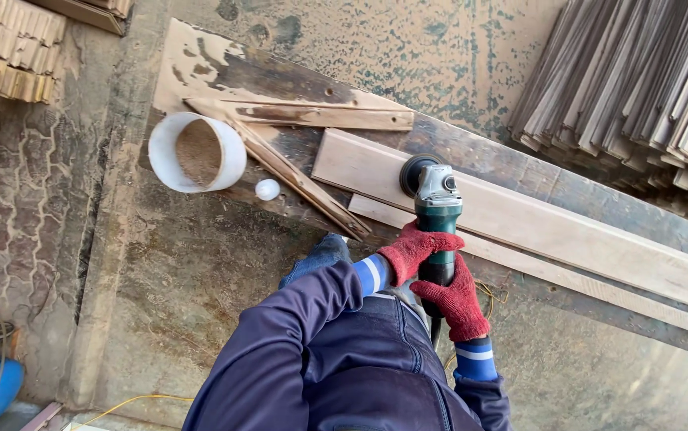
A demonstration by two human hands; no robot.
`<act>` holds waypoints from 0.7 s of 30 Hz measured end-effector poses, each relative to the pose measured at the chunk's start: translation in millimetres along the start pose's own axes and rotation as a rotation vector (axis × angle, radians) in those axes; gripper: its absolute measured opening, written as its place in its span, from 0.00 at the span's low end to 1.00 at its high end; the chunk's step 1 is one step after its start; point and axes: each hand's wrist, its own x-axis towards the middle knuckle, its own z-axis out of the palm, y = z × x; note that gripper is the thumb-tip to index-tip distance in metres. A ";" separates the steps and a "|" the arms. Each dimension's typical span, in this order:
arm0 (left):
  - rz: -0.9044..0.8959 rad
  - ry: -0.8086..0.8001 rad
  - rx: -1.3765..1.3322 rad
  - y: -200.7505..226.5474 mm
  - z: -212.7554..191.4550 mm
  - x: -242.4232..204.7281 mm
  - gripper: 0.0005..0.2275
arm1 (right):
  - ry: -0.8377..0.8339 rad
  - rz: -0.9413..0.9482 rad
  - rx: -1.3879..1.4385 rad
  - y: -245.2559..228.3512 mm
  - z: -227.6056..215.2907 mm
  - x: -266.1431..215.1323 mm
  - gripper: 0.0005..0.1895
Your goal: Sanding a wooden plank using a handheld angle grinder equipped with a sanding disc.
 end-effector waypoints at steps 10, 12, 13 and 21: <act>0.056 0.074 -0.122 30.3 -74.1 -5.6 0.24 | -0.134 0.038 -0.170 2.4 55.5 26.5 0.42; 0.070 0.109 -0.177 26.1 -86.0 -3.6 0.26 | -0.190 0.028 -0.255 -9.4 62.6 29.6 0.49; 0.064 0.103 -0.172 21.5 -90.5 -0.7 0.26 | -0.182 0.032 -0.252 -10.5 64.3 27.4 0.49; 0.025 0.133 -0.135 31.7 -68.9 -22.0 0.35 | -0.212 0.033 -0.250 -25.9 47.2 8.9 0.47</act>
